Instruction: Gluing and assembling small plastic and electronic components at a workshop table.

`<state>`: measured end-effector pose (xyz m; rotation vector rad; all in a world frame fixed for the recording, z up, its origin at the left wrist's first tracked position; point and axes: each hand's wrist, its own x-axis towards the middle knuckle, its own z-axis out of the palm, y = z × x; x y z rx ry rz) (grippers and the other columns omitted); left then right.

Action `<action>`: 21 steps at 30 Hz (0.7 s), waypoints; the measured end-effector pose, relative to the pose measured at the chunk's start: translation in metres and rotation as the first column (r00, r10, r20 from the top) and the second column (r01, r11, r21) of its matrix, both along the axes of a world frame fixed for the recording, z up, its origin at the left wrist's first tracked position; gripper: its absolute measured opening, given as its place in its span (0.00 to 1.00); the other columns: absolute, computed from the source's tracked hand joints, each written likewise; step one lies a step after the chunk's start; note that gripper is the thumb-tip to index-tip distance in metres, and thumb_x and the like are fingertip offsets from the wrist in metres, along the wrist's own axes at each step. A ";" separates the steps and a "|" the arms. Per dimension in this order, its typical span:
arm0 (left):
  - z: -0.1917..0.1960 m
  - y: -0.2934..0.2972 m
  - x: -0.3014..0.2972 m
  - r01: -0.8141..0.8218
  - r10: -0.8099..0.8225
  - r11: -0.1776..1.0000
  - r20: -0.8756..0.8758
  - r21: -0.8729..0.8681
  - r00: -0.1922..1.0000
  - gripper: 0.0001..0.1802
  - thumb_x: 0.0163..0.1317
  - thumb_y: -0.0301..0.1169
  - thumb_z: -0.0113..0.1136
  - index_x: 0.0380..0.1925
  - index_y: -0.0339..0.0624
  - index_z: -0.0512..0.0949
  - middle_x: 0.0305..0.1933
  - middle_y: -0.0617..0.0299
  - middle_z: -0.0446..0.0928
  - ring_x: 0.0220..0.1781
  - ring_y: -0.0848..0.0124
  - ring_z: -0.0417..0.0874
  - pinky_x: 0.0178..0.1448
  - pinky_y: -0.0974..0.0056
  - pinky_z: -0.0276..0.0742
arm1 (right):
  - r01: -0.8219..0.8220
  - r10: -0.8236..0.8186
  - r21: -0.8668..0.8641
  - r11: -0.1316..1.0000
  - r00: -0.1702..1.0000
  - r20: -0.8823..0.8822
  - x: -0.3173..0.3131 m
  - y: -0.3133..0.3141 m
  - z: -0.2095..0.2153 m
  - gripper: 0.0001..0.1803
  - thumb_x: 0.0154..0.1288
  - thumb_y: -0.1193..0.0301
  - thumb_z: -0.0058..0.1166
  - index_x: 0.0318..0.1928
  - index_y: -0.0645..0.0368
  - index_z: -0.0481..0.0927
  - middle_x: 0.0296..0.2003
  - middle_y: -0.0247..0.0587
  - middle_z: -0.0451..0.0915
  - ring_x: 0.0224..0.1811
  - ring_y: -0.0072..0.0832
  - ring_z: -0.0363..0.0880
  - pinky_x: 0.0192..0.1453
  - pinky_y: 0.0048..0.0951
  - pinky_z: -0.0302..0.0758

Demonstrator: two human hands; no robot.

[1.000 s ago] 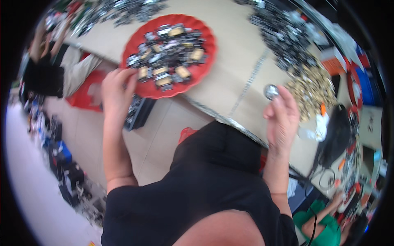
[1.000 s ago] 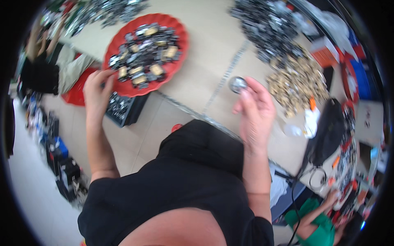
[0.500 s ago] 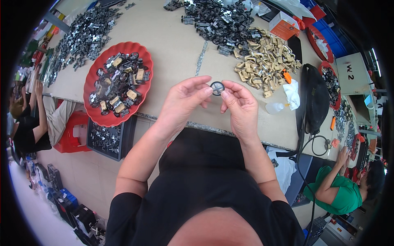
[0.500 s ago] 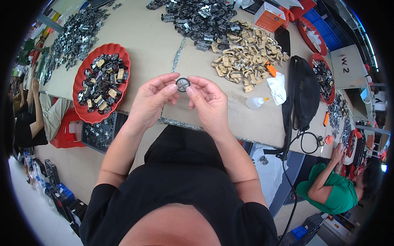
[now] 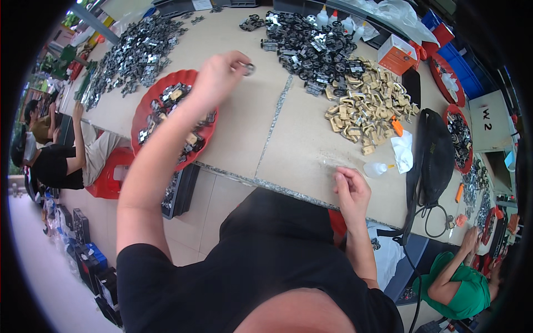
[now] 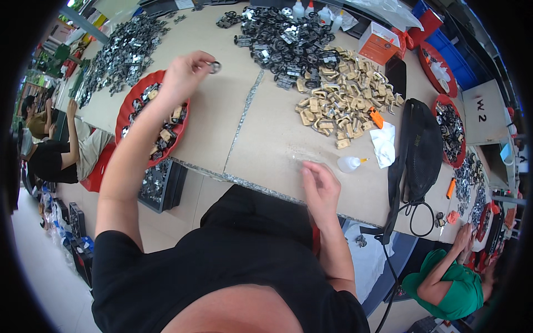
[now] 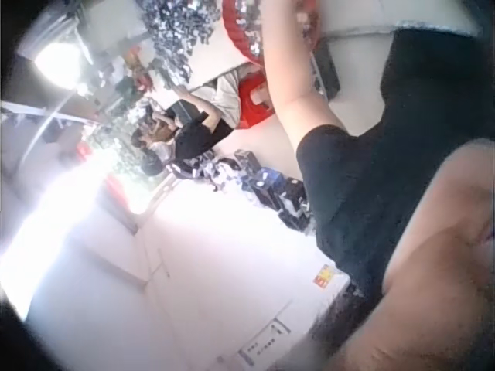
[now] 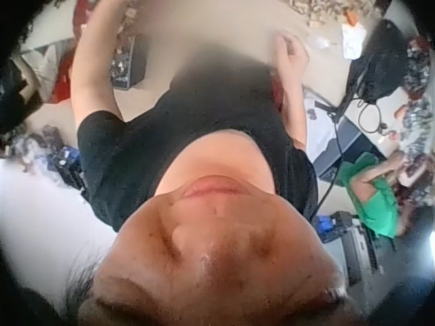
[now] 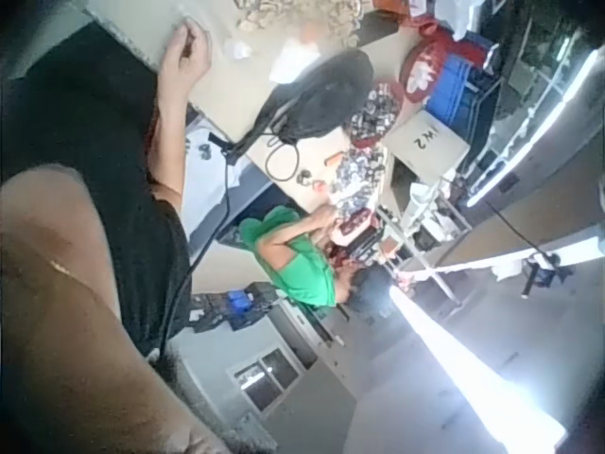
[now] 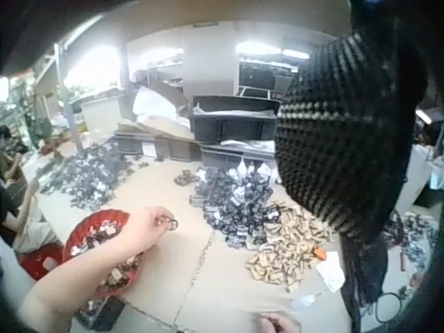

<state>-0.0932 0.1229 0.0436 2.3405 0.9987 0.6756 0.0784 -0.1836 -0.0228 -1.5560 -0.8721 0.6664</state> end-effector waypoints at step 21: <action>-0.030 -0.043 0.078 0.324 -0.327 0.945 -0.050 -0.053 0.944 0.10 0.54 0.25 0.55 0.36 0.37 0.79 0.30 0.58 0.80 0.29 0.72 0.79 0.37 0.69 0.75 | 0.498 -0.469 0.222 0.838 0.866 -0.173 0.042 -0.045 -0.012 0.09 0.62 0.78 0.48 0.43 0.65 0.73 0.30 0.34 0.74 0.23 0.12 0.66 0.27 0.13 0.63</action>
